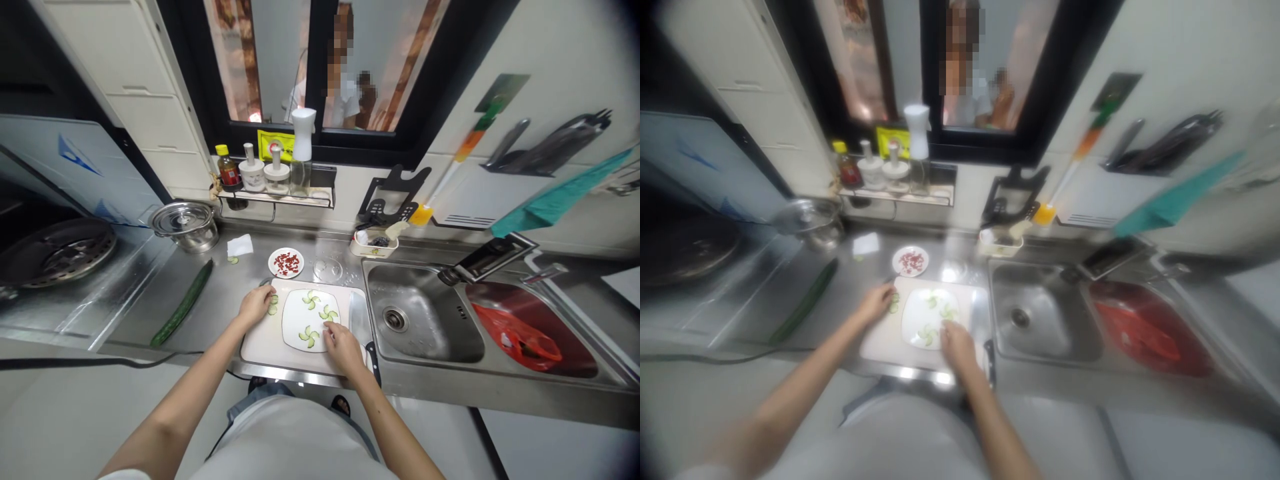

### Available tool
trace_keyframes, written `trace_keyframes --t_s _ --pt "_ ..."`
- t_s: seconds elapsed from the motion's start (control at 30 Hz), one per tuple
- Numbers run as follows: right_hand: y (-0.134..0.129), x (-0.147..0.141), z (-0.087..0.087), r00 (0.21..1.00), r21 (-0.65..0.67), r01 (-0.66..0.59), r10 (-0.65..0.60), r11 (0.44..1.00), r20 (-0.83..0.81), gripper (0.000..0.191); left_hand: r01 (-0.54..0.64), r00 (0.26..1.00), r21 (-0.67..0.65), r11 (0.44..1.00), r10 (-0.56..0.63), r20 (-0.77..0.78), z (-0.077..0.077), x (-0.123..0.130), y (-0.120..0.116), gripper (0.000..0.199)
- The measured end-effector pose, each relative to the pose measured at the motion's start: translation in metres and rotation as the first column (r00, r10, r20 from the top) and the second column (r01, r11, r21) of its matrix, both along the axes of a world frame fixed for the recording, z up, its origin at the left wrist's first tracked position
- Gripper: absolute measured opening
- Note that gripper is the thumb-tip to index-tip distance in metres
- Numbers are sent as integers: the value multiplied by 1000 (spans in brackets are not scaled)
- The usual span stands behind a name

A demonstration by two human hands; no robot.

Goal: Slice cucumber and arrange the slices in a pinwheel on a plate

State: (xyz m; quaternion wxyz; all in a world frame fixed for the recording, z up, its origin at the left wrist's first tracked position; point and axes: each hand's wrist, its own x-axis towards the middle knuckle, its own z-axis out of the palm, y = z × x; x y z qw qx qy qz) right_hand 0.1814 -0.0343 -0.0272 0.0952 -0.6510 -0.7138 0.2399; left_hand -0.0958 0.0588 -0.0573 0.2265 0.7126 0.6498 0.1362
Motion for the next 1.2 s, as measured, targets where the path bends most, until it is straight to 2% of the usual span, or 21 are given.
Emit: trace_keyframes --t_s 0.13,0.37,0.6,0.73,0.93,1.2 --pt "-1 1 2 1000 7 7 -7 1000 -13 39 -66 993 36 997 63 98 5 -4 1 20" --pt "0 1 4 998 48 5 -2 999 -60 37 -77 942 42 996 59 331 14 -4 -1 23" --pt "14 -13 23 989 198 -52 78 979 -127 35 12 853 20 1000 -21 522 35 15 -13 26" --pt "16 -26 35 984 244 -96 129 965 -122 34 107 836 -1 994 -89 541 47 29 -26 26" --pt "7 -39 40 974 230 -197 217 953 -63 32 227 844 -36 973 -178 506 53 48 -52 26" --pt "1 -42 42 960 134 -280 278 951 33 20 259 849 -87 962 -183 496 61 60 -71 25"
